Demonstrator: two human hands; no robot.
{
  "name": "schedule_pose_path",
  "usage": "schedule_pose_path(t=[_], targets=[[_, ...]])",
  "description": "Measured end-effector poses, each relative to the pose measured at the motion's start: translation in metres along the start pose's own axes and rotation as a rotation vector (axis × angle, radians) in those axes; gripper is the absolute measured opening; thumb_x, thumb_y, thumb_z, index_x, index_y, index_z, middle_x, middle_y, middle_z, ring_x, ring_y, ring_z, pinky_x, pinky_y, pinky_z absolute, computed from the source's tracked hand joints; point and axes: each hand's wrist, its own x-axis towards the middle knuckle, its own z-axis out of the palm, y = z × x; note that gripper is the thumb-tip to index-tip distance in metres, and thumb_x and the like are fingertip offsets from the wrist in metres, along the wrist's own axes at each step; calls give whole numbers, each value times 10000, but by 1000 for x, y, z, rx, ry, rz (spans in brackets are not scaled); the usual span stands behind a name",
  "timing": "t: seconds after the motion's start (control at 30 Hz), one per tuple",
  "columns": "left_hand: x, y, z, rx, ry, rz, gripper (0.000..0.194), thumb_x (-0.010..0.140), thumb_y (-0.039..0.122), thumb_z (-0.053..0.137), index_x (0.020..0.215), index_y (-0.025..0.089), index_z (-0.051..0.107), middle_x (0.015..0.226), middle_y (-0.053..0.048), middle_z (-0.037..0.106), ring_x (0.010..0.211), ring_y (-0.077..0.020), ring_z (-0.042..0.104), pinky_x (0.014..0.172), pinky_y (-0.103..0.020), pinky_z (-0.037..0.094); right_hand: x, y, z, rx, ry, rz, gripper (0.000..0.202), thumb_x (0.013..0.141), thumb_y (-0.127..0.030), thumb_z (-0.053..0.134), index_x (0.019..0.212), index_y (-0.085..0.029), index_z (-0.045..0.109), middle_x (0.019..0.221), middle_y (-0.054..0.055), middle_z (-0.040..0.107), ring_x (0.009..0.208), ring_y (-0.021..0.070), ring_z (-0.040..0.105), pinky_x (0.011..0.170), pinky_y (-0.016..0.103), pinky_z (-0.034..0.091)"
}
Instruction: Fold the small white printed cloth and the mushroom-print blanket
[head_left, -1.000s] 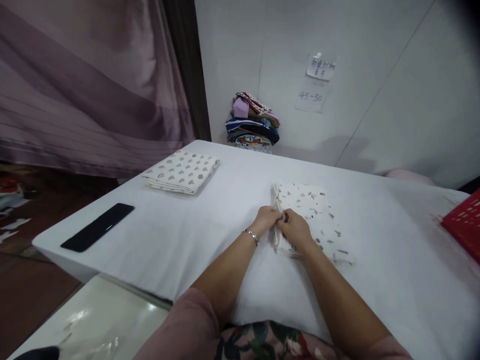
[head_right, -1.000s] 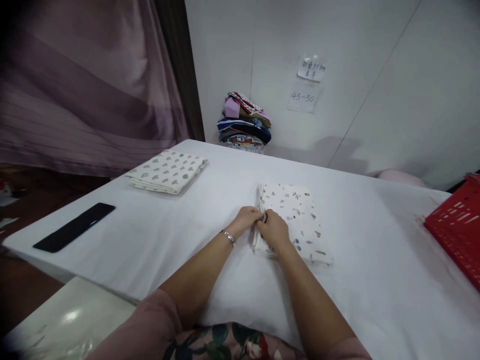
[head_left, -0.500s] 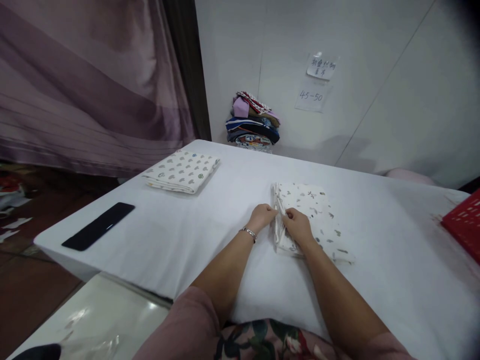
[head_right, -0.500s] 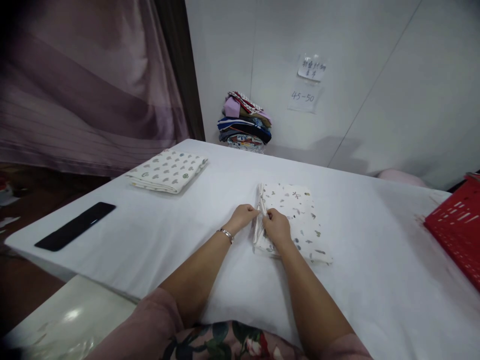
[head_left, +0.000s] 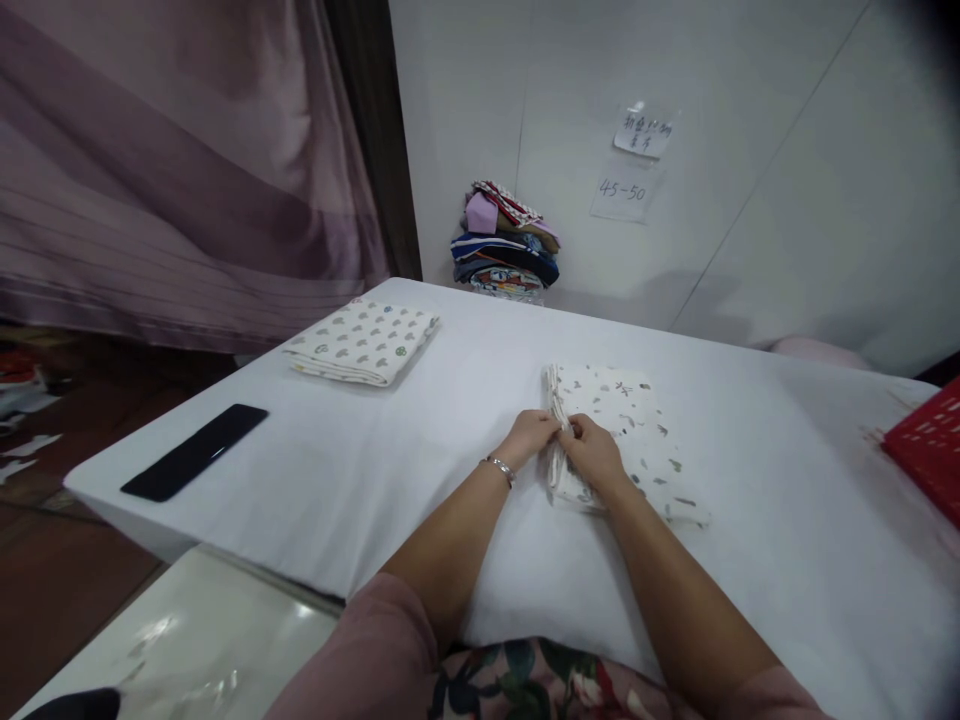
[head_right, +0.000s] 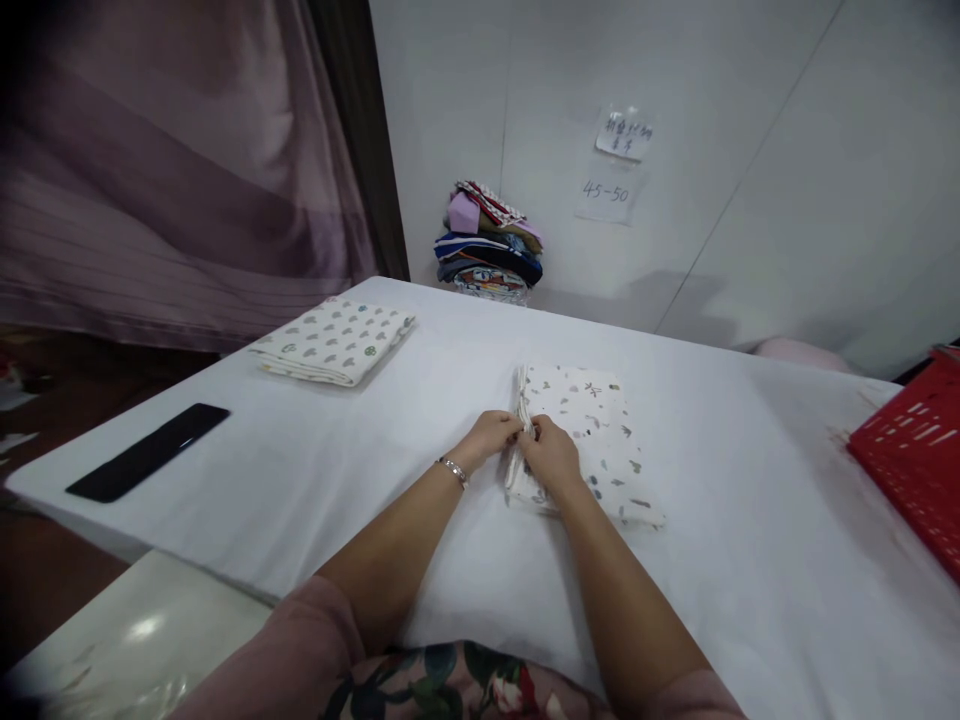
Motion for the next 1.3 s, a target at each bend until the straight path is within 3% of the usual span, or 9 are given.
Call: schedule_pose_path(t=[0.23, 0.47, 0.67, 0.83, 1.3], targets=[[-4, 9, -6, 10, -13, -17, 136, 654, 241, 572, 550, 153, 576, 465, 52, 424, 466, -74, 385, 460, -201, 298, -3, -4, 1, -75, 2, 17, 275, 758, -393, 527, 957, -212, 583, 737, 18, 622, 671, 167, 531, 542, 243, 265], [1, 4, -12, 197, 160, -16, 123, 681, 256, 568, 623, 162, 624, 655, -24, 612, 631, -133, 510, 576, -236, 347, 0, 3, 5, -23, 67, 25, 223, 747, -259, 479, 924, -226, 610, 699, -6, 615, 633, 147, 519, 541, 235, 271], [-2, 2, -7, 368, 156, 11, 144, 706, 322, 594, 664, 190, 634, 703, -32, 662, 670, -153, 562, 605, -239, 369, 0, 2, 4, -13, 76, 22, 236, 742, -274, 473, 921, -222, 618, 696, -4, 621, 636, 151, 521, 543, 236, 273], [-4, 4, -2, 371, 204, 3, 105, 702, 284, 617, 759, 196, 620, 777, -25, 670, 712, -145, 572, 610, -224, 373, -1, 2, 4, 26, 77, 27, 245, 735, -279, 475, 918, -219, 627, 683, -7, 625, 622, 149, 525, 541, 237, 282], [-8, 6, 3, 449, 210, 80, 48, 704, 242, 585, 730, 208, 561, 762, -6, 649, 684, -145, 554, 577, -233, 343, 0, 2, 2, 111, 90, 28, 212, 716, -260, 491, 883, -231, 618, 668, -23, 614, 639, 150, 532, 556, 233, 307]])
